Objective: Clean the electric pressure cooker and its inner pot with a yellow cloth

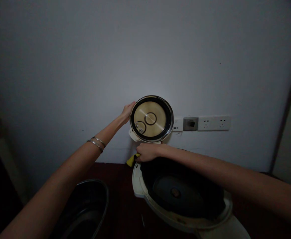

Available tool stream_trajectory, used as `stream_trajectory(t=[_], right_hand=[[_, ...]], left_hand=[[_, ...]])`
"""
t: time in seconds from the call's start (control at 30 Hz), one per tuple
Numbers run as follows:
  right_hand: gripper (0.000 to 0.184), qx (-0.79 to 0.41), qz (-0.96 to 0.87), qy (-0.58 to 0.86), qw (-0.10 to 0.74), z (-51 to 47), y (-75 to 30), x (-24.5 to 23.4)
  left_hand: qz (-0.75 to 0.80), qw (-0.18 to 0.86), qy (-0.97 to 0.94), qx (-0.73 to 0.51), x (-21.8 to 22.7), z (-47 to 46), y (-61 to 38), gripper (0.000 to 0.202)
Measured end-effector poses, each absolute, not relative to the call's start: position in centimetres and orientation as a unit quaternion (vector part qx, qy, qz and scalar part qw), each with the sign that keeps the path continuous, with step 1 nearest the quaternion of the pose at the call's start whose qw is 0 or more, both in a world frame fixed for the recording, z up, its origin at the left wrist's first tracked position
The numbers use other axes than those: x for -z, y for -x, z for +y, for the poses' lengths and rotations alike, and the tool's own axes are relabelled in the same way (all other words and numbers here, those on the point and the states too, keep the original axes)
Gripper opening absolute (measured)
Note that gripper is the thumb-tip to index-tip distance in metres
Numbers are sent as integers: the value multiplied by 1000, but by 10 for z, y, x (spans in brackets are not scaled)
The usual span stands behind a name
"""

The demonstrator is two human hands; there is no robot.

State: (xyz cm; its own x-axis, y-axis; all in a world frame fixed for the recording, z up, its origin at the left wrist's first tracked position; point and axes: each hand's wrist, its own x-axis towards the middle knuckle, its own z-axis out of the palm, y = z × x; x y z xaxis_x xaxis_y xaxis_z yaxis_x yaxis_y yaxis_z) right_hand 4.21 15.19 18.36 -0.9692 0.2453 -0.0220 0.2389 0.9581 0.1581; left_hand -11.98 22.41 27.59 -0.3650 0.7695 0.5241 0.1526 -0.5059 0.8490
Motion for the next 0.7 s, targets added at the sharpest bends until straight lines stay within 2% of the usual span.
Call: stream_trajectory(t=[0.23,0.47,0.7], right_hand=[[41,-93,988,-125,-7,120,-47,-180],[52,2,996,-86,19,98,-62,-190],[44,-87,988,-124,2,131,-41,-185]], left_hand=[[438,222,-525,-695,-274,225,120,33],[432,227,-533,-691,-274,226,120,33],[435,221,-535,-690,-274,224,118,31]])
